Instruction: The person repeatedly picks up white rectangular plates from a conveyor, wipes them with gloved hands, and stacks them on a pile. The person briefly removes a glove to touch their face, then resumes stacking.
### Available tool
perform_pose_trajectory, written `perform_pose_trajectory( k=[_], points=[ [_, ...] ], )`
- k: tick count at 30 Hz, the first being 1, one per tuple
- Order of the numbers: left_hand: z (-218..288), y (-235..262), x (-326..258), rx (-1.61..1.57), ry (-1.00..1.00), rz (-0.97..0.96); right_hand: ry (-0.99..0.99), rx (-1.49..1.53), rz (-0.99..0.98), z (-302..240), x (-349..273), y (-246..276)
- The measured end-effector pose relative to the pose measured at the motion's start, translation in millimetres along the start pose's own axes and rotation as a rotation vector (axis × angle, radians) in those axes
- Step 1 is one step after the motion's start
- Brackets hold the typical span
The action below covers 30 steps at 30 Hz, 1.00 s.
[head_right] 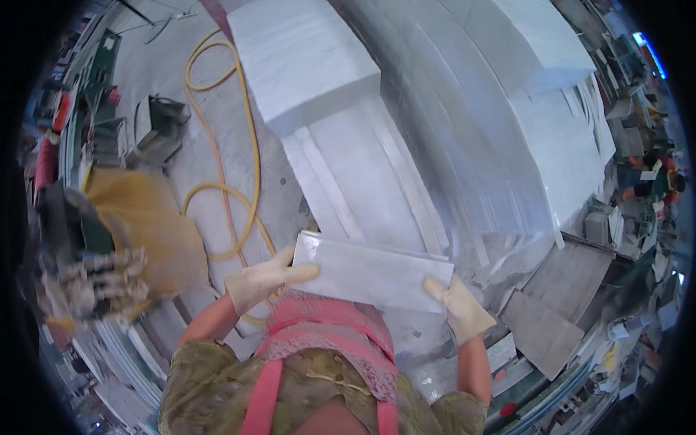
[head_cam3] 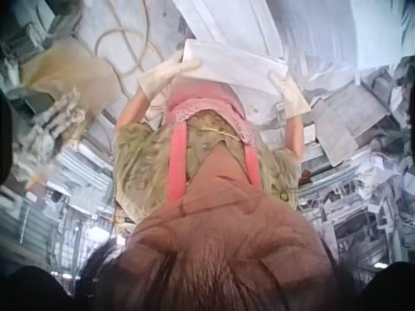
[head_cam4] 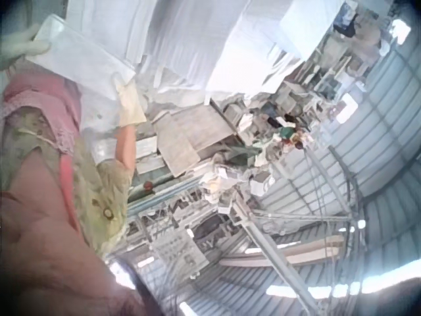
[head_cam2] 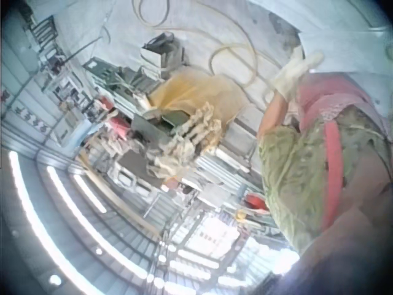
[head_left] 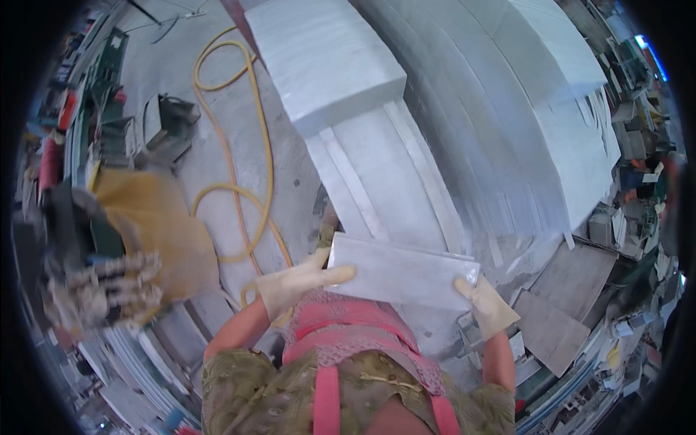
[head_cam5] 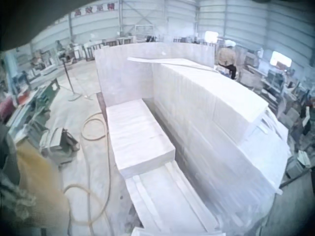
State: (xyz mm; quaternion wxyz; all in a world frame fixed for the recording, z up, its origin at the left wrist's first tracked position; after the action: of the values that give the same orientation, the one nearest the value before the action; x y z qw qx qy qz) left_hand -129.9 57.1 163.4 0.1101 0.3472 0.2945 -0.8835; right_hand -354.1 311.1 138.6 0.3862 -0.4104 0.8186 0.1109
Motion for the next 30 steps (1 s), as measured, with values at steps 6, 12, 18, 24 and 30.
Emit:
perform_pose_trajectory(
  k=[6, 12, 18, 24, 30],
  points=[
    [29.8, 120.9, 80.1, 0.214, -0.164, 0.118, -0.084, -0.242, -0.135, -92.7, 134.9, -44.4],
    [77.3, 195.8, 109.0, 0.337, -0.373, 0.528, 0.209, -0.739, -0.049, -203.4, 271.0, -79.4],
    [105.9, 229.5, 129.2, 0.476, -0.667, 0.995, 0.3, -0.47, -0.105, -256.6, 339.0, -115.0],
    [115.3, 227.2, 138.4, 0.485, -0.636, 1.161, 0.151, 0.055, -0.132, -233.4, 388.3, -87.2],
    [70.4, 243.6, 177.8, 0.292, -0.315, 0.967, 0.622, -0.858, 0.282, -276.0, 334.1, -85.2]
  ],
)
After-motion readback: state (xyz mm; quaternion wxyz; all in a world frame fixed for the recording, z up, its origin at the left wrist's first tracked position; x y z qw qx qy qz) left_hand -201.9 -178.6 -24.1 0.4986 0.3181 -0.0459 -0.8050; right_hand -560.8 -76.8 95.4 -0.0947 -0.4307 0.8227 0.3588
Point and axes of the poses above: each hand's wrist, its own x-axis towards the middle knuckle, its own y-axis out of the back of the hand, z = x × y, the point moved 8 cm from there along x, towards the middle knuckle, and after that the axes turned 1 degree about y, right-handed, at the moved point
